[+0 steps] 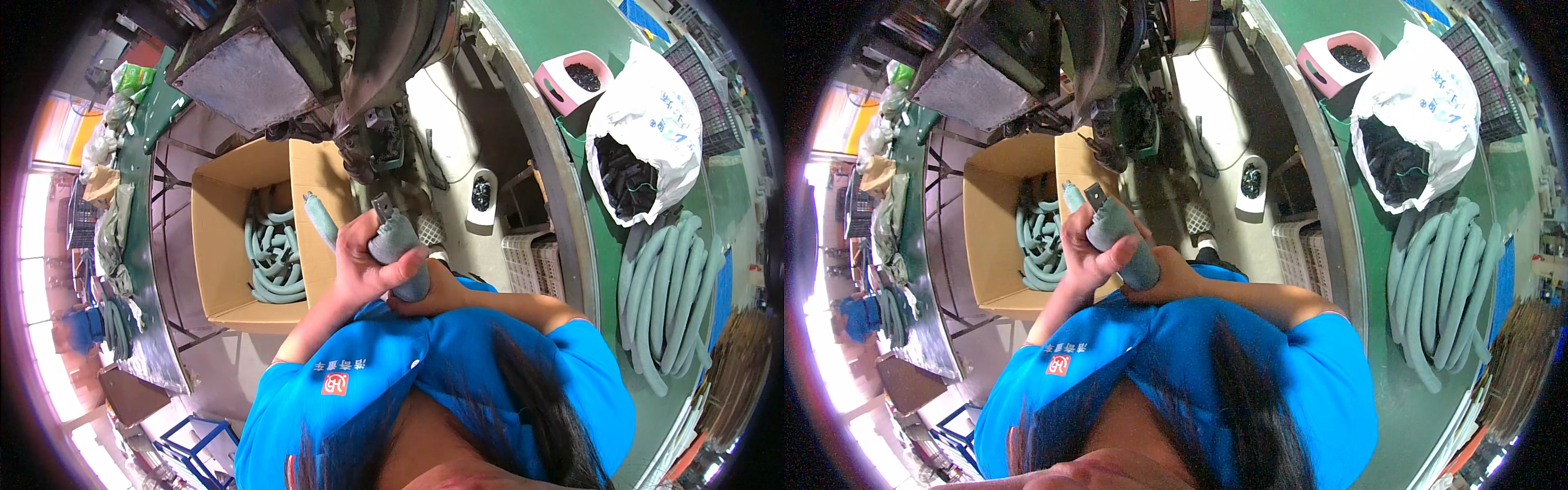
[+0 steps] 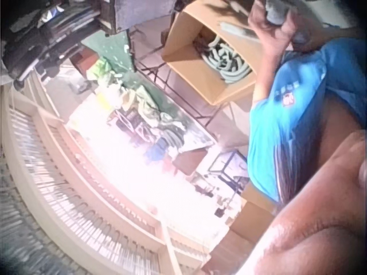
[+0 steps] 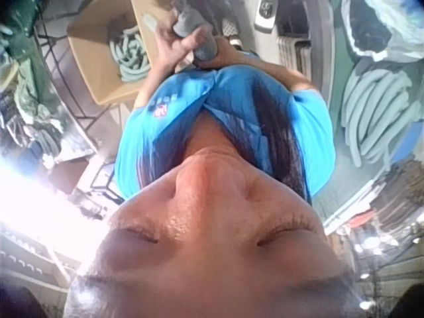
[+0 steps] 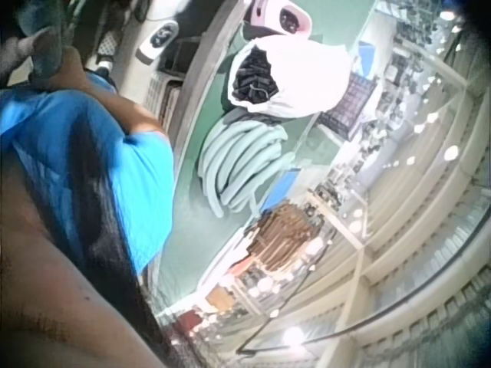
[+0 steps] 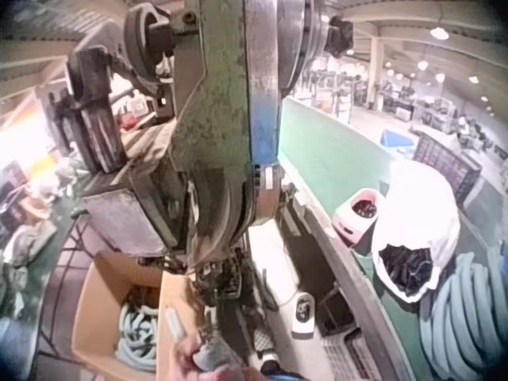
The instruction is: The person repeatedly picks up a gray foam-covered cable, inserts a black connector into its end, and places the assembled unit into a cardboard box. This process is repeated multiple times throughout the clip.
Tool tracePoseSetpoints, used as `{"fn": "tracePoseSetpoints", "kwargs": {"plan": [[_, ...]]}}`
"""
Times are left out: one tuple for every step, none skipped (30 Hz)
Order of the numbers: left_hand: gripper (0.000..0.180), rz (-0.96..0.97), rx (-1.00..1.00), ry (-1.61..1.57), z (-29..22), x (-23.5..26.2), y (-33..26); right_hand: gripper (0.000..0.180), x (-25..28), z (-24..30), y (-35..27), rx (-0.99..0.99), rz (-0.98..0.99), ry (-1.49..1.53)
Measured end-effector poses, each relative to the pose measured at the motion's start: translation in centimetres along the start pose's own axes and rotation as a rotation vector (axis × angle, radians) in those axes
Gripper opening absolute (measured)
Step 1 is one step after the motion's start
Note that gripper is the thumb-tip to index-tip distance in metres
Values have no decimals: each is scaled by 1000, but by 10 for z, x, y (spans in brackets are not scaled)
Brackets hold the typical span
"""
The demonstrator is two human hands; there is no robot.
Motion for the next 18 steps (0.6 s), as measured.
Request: {"fn": "tracePoseSetpoints", "kwargs": {"plan": [[41, 72, -25, -12, -5, -3, 4, 35, 1, 2, -1, 29, -9, 26], [47, 145, -49, -24, -8, -6, 8, 37, 2, 3, -2, 58, -19, 53], [52, 219, -74, -36, -10, -9, 9, 39, 3, 5, -3, 88, -30, 79], [66, 306, -33, 76, -4, -12, 7, 39, 3, 6, -2, 100, -14, 101], [67, 247, -62, 87, -6, -9, 6, 40, 4, 8, 0, 113, 1, 124], [67, 190, -92, 98, -11, -10, 6, 41, 3, 10, 2, 126, 13, 147], [68, 130, -117, 110, -16, -14, 4, 42, 3, 11, 3, 158, -28, 145], [74, 0, -81, -151, 0, -19, 1, 44, 5, 10, 5, 195, -80, 138], [72, -49, -2, -157, 8, -16, -4, 46, 10, 9, 6, 232, -135, 130], [71, -86, 77, -162, 11, -12, -4, 54, 12, 18, 8, 307, -90, 22], [69, -109, 148, -191, 19, -15, -2, 62, 13, 29, 6, 376, -53, -87], [58, -139, 168, -239, 25, -5, -2, 64, 8, 33, 12, 350, 41, -217], [48, -157, 206, -277, 24, -1, 3, 67, 6, 32, 12, 291, 128, -341], [39, -126, 226, -448, 36, -2, 8, 63, 19, 27, 6, 238, 71, -334], [36, -146, 194, -494, 43, 4, 12, 60, 36, 25, 0, 199, 20, -328], [40, -11, 202, -648, 52, -1, 19, 55, 59, 10, -6, 147, 5, -173], [48, 57, 290, -643, 63, -4, 17, 44, 95, -20, -12, 0, -59, 78], [54, 149, 318, -750, 65, -14, 13, 31, 135, -14, -34, -105, -212, 53]]}}
Point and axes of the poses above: each hand's wrist, its own y-axis towards the middle knuckle, its own x-axis out of the back of the hand, z = x × y, the point moved 10 cm from there along y, towards the middle knuckle, and after that the axes turned 12 degrees about z, right-handed, at the moved point
